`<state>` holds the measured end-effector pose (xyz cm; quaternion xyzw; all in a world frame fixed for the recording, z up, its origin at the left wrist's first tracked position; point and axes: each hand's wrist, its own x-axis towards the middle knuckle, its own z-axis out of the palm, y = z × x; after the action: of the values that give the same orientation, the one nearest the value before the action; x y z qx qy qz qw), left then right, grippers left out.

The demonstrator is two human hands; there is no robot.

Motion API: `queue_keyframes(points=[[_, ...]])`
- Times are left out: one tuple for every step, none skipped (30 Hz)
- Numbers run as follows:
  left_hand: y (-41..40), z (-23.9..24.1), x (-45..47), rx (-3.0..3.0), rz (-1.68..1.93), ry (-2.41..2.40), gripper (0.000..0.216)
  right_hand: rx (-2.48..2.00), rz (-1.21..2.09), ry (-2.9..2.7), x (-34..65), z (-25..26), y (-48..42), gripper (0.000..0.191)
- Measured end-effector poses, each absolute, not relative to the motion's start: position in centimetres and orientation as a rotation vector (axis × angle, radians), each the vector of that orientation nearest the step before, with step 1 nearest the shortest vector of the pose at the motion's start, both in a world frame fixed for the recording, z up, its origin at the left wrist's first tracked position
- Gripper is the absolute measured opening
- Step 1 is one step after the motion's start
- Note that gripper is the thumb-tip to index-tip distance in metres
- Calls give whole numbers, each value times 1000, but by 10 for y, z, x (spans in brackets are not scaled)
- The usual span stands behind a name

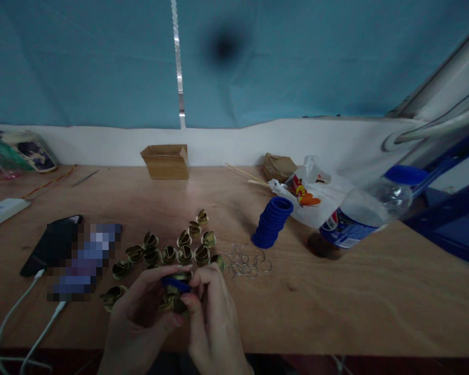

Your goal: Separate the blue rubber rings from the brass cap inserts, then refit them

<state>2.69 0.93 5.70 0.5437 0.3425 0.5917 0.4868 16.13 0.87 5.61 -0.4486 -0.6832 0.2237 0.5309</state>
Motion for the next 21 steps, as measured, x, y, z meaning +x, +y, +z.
queue_keyframes(points=[[9,57,27,1335,1440,841,51,-1076,543,-1622,162,55,9,13],[10,57,28,1340,1443,850,50,-1080,553,-1612,162,54,9,13],[11,57,28,1339,1444,861,49,-1086,558,-1599,162,54,9,13],[11,58,29,1335,1443,871,49,-1091,557,-1590,162,53,9,13],[12,58,30,1329,1440,879,48,-1098,549,-1584,162,54,10,13],[13,59,31,1319,1443,883,47,-1104,533,-1585,162,54,11,12],[13,59,33,1300,1452,888,47,-1106,509,-1590,162,55,11,12],[13,59,34,1270,1467,895,46,-1107,482,-1599,162,55,12,12],[13,60,36,1235,1486,902,45,-1106,454,-1608,161,56,13,13],[12,60,38,1200,1505,906,44,-1105,427,-1618,161,57,13,13],[12,59,40,1170,1518,910,43,-1105,403,-1624,161,58,14,14],[11,59,41,1147,1529,917,43,-1105,384,-1632,160,59,14,15],[10,59,42,1133,1537,925,43,-1106,370,-1638,160,59,14,15],[10,59,43,1121,1545,935,43,-1107,360,-1645,160,60,15,16],[10,59,43,1111,1549,948,42,-1106,349,-1654,159,60,15,17],[10,59,42,1108,1550,957,42,-1104,338,-1662,159,60,16,18],[11,59,41,1118,1546,956,43,-1102,323,-1670,159,61,16,19],[12,60,40,1139,1543,948,43,-1101,303,-1675,158,61,17,20],[13,60,38,1167,1542,939,44,-1099,279,-1676,158,61,17,21],[14,61,36,1198,1541,929,44,-1096,252,-1672,158,61,18,21],[15,62,35,1227,1541,915,45,-1093,226,-1663,158,61,18,22]])
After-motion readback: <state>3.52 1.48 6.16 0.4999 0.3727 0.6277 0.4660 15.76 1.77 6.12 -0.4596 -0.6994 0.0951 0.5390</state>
